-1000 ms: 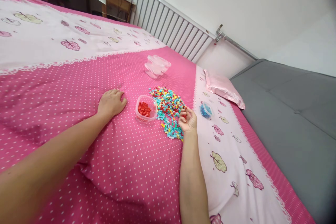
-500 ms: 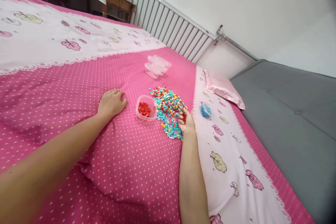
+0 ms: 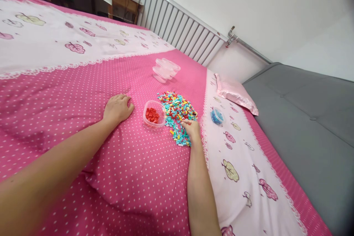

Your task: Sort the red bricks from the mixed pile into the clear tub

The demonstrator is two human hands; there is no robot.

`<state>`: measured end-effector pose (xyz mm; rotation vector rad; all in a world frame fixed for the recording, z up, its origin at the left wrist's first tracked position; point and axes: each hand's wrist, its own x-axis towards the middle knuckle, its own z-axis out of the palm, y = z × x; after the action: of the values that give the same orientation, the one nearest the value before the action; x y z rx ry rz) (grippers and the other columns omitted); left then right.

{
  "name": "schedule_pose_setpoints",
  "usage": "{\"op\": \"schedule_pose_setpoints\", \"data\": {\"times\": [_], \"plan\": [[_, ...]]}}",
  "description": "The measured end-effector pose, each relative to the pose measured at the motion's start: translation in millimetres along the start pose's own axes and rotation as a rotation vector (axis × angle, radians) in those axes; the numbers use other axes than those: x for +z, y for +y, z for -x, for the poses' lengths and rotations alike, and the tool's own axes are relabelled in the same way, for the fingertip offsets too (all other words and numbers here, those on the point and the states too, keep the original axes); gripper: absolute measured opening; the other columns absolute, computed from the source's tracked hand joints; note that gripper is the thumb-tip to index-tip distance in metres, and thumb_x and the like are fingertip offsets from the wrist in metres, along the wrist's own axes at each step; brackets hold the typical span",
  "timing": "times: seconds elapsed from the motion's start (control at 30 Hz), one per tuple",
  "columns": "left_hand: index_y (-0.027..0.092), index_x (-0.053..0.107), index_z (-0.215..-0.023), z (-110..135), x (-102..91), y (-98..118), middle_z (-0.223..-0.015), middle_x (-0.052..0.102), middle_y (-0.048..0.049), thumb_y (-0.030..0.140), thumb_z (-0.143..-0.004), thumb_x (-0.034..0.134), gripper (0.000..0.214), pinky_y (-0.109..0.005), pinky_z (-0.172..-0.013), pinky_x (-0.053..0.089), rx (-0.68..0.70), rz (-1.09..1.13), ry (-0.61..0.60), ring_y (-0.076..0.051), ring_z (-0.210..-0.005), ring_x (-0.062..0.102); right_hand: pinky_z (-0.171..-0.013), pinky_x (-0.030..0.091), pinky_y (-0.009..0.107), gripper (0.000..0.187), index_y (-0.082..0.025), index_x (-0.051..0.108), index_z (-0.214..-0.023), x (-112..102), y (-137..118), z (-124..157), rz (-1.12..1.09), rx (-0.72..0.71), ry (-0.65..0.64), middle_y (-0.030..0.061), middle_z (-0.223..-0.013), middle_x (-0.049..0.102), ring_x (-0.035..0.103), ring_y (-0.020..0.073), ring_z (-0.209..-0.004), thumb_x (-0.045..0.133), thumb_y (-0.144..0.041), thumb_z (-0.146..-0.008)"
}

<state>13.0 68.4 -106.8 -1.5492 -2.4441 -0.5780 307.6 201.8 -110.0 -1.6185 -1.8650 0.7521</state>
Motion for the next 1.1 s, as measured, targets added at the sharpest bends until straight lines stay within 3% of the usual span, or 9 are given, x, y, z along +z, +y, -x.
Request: {"op": "schedule_pose_setpoints", "data": {"times": [0.2,0.4,0.57,0.73,0.9,1.1], "plan": [[0.011,0.061,-0.115,0.1,0.2,0.4,-0.121,0.061,-0.0139,0.038,-0.084,0.035,0.048,-0.038,-0.102,0.035,-0.001,-0.014,0.005,-0.028,-0.115,0.052,-0.070,0.047,0.026,0.020,-0.023,0.077,-0.083,-1.6,-8.0,5.1,0.202,-0.075,-0.030,0.0026,-0.085,0.075,0.066,0.0192,-0.078,0.065,-0.031,-0.068],[0.012,0.061,-0.114,-0.4,1.1,0.2,-0.120,0.061,-0.0141,0.037,-0.084,0.035,0.048,-0.038,-0.102,0.035,-0.002,-0.016,0.007,-0.028,-0.114,0.053,-0.059,0.042,0.026,0.019,-0.019,0.074,-0.073,1.6,-2.9,3.0,0.081,-0.045,-0.041,-0.0007,-0.062,0.068,0.060,0.0164,-0.060,0.068,-0.033,-0.061],[0.011,0.062,-0.113,-0.1,1.3,0.1,-0.119,0.062,-0.0147,0.037,-0.083,0.035,0.048,-0.039,-0.101,0.036,-0.002,-0.009,0.014,-0.028,-0.113,0.053,-0.050,0.039,0.020,0.022,-0.015,0.069,-0.072,-2.3,-10.9,7.2,-0.460,0.077,-0.037,-0.0035,-0.058,0.062,0.051,0.0092,-0.052,0.074,-0.027,-0.055],[0.010,0.062,-0.114,-0.3,1.8,-0.3,-0.119,0.061,-0.0153,0.037,-0.083,0.036,0.048,-0.039,-0.101,0.035,-0.002,0.005,0.011,-0.029,-0.114,0.053,-0.031,0.015,0.012,0.023,-0.017,0.059,-0.072,-15.9,-23.4,9.7,-1.171,0.267,-0.286,-0.0093,-0.053,0.048,0.029,0.0011,-0.038,0.076,-0.019,-0.057],[0.010,0.062,-0.114,0.0,1.4,0.0,-0.119,0.061,-0.0152,0.036,-0.083,0.036,0.048,-0.039,-0.101,0.036,-0.006,0.012,0.018,-0.029,-0.114,0.053,-0.031,0.023,0.007,0.010,-0.018,0.053,-0.071,-26.5,-25.2,6.3,-1.551,0.374,-0.390,-0.0037,-0.064,0.053,0.042,0.0026,-0.047,0.063,-0.017,-0.072],[0.010,0.062,-0.114,-0.1,2.2,-0.7,-0.120,0.061,-0.0156,0.036,-0.083,0.036,0.049,-0.039,-0.102,0.035,0.003,0.003,0.018,-0.028,-0.114,0.052,-0.038,0.038,0.010,0.002,-0.019,0.056,-0.076,-28.7,-22.0,7.1,-1.684,0.328,-0.401,0.0031,-0.078,0.060,0.057,0.0087,-0.068,0.054,-0.019,-0.076]]}}
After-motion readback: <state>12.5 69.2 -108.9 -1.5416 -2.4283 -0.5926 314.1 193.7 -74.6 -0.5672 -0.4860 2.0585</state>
